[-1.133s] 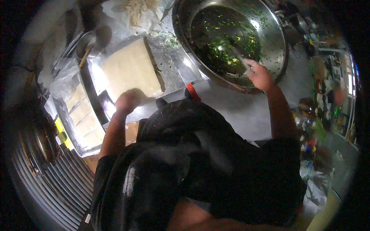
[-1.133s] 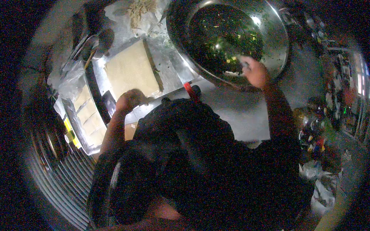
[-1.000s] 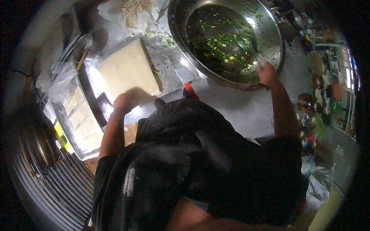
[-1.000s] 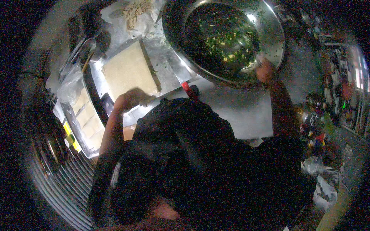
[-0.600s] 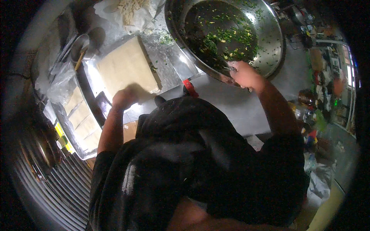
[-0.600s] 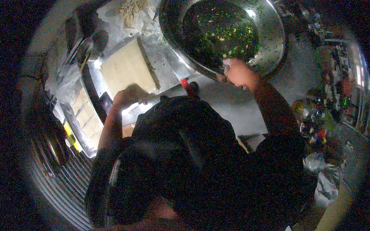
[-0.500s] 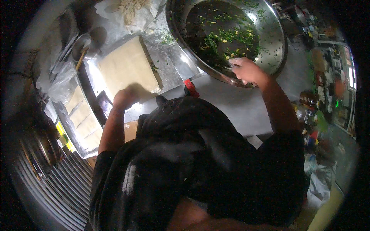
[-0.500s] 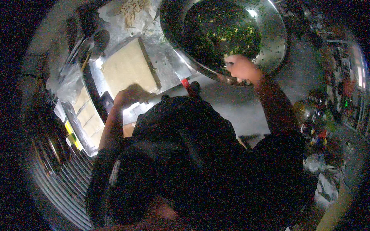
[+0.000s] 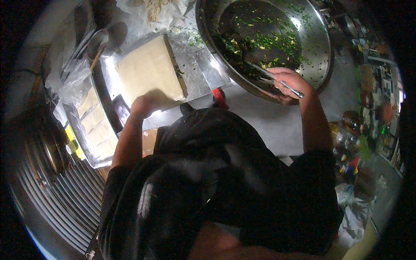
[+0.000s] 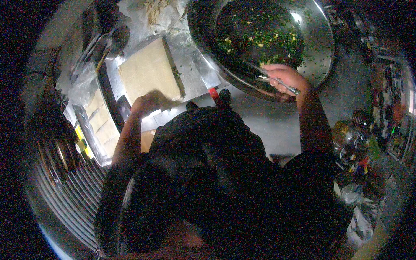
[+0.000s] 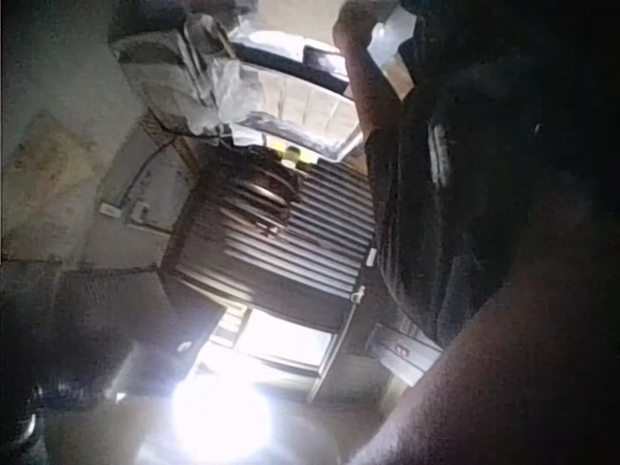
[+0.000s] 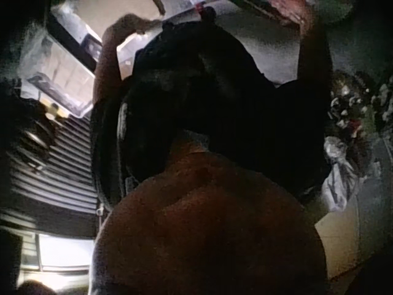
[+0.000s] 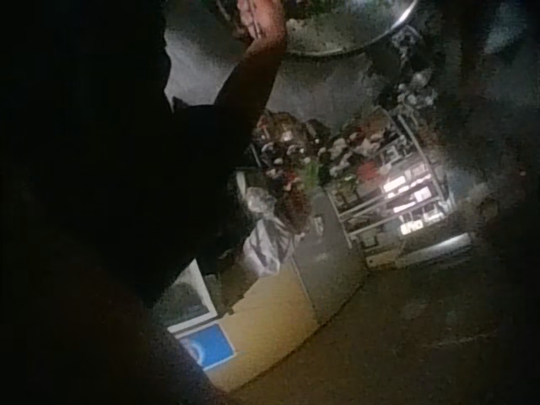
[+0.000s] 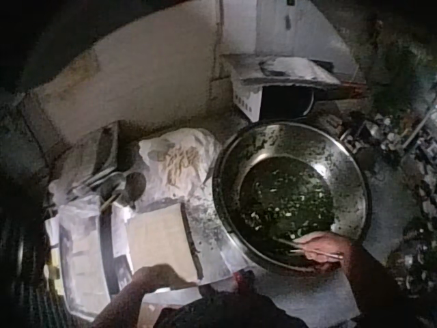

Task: The person places chopped green vegetables onto square sheets of dough, folds them into packets, and stacks them on a tray. The person then scrapes the work surface clean with a bench scraper.

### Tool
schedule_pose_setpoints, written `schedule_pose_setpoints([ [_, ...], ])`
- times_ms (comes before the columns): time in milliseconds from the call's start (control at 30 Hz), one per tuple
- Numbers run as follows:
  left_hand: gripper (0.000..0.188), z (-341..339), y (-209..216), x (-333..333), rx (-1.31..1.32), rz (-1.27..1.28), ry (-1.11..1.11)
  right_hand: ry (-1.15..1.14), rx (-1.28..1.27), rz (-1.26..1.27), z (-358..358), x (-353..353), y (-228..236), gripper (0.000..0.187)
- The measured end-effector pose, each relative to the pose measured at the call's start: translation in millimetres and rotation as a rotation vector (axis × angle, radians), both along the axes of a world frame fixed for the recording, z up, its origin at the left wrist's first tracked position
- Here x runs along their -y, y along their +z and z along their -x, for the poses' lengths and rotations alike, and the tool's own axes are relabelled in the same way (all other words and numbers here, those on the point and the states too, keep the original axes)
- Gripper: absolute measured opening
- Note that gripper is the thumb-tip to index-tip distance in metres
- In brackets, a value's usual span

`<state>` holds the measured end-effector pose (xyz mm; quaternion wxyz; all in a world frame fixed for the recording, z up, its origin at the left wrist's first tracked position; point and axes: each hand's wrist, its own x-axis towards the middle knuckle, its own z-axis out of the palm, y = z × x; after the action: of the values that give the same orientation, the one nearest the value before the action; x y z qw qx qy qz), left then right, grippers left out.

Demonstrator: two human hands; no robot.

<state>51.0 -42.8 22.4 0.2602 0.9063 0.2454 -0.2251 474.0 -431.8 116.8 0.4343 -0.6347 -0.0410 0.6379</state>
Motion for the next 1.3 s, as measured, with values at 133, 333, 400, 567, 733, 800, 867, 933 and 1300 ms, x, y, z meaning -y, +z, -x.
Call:
schedule_pose_setpoints([
  [133, 0.034, 2, 0, -2, -0.163, 0.110, 0.139, -0.079, -0.058, -0.077, 4, 3, 9, 0.048],
  [333, 0.035, 8, -2, -1, -0.052, -0.017, 0.038, -0.226, -0.125, -0.116, 19, 4, 23, 0.048],
  [400, 0.035, 9, 1, 1, 0.074, 0.022, 0.045, -0.262, -0.116, -0.106, 26, 0, 24, 0.047],
  [567, 0.032, 15, 7, -1, 0.191, 0.130, 0.083, -0.316, -0.029, -0.085, 40, -8, 21, 0.047],
  [733, 0.030, 25, 7, -9, 0.122, 0.175, 0.119, -0.266, 0.025, -0.091, 35, -2, 32, 0.042],
  [800, 0.031, 31, 6, -12, 0.246, 0.323, 0.189, -0.279, 0.056, -0.109, 32, 0, 41, 0.040],
  [867, 0.033, 38, 3, -12, 0.288, 0.324, 0.299, -0.037, 0.454, -0.134, 34, -3, 52, 0.039],
  [933, 0.034, 44, -5, -13, 0.257, 0.184, 0.442, 0.093, 0.459, -0.170, 37, -17, 67, 0.041],
  [1300, 0.058, 52, -26, -25, 0.700, 0.170, 0.685, -0.080, -0.067, -0.037, 174, -157, 45, 0.054],
])
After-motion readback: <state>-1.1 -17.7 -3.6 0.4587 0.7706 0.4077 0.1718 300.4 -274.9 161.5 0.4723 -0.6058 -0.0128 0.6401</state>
